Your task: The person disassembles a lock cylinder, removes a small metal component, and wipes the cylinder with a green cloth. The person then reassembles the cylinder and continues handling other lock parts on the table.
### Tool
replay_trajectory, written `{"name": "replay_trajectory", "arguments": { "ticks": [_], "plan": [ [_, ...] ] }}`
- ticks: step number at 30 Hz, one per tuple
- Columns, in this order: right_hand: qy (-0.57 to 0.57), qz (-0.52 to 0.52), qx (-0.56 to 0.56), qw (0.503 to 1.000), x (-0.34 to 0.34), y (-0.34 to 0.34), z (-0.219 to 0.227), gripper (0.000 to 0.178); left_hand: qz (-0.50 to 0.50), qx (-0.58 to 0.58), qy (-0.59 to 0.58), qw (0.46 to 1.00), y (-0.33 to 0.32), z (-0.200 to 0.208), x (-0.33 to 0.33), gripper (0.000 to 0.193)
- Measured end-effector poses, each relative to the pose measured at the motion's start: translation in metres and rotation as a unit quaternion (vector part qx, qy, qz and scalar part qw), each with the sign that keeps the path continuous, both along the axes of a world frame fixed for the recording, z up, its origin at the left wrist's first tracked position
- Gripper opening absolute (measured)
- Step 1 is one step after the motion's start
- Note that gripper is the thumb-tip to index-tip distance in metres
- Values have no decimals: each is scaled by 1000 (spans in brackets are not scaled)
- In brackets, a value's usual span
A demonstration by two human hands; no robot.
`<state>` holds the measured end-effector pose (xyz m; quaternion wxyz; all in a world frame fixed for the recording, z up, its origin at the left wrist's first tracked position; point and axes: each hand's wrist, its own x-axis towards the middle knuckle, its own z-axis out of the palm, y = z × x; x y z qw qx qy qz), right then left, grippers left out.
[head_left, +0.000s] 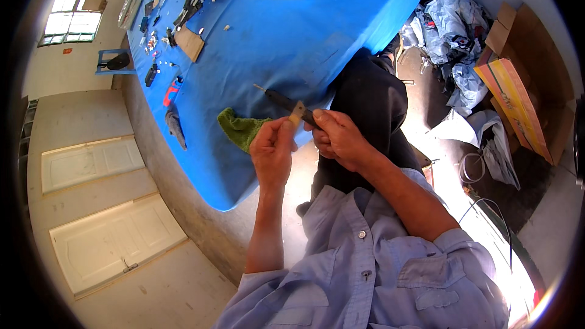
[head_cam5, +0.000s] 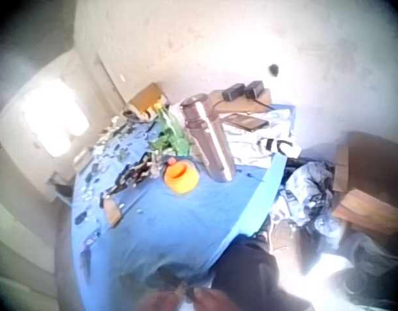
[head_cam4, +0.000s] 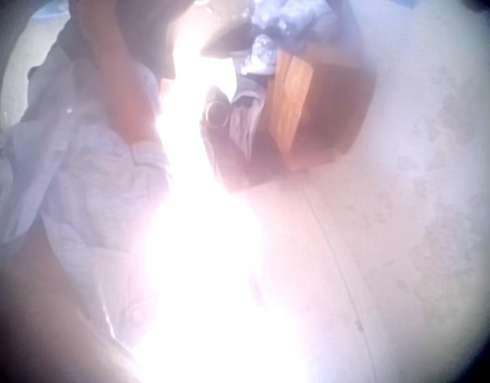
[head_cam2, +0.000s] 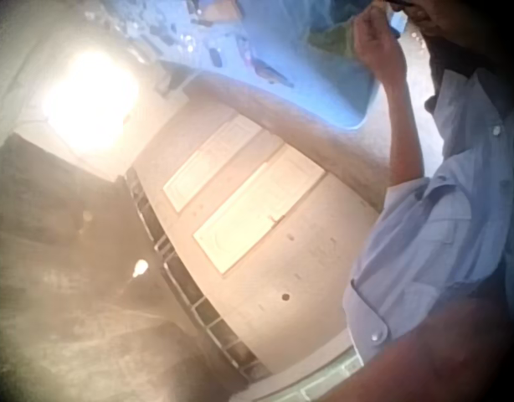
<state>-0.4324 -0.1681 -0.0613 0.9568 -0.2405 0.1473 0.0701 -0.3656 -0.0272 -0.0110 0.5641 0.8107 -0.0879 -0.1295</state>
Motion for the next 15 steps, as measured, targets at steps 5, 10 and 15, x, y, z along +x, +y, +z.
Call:
{"name": "replay_trajectory", "arguments": {
  "ticks": [5,10,15],
  "plan": [
    [17,3,-5,1000,-1,0,3,35,6,-11,-6,1000,-1,-3,-1,14],
    [11,1,-8,1000,0,-1,2,36,6,-18,-18,1000,0,-5,1,16],
    [11,3,-12,1000,0,-1,2,36,9,7,-27,1000,0,-4,-1,14]
  ]
}}
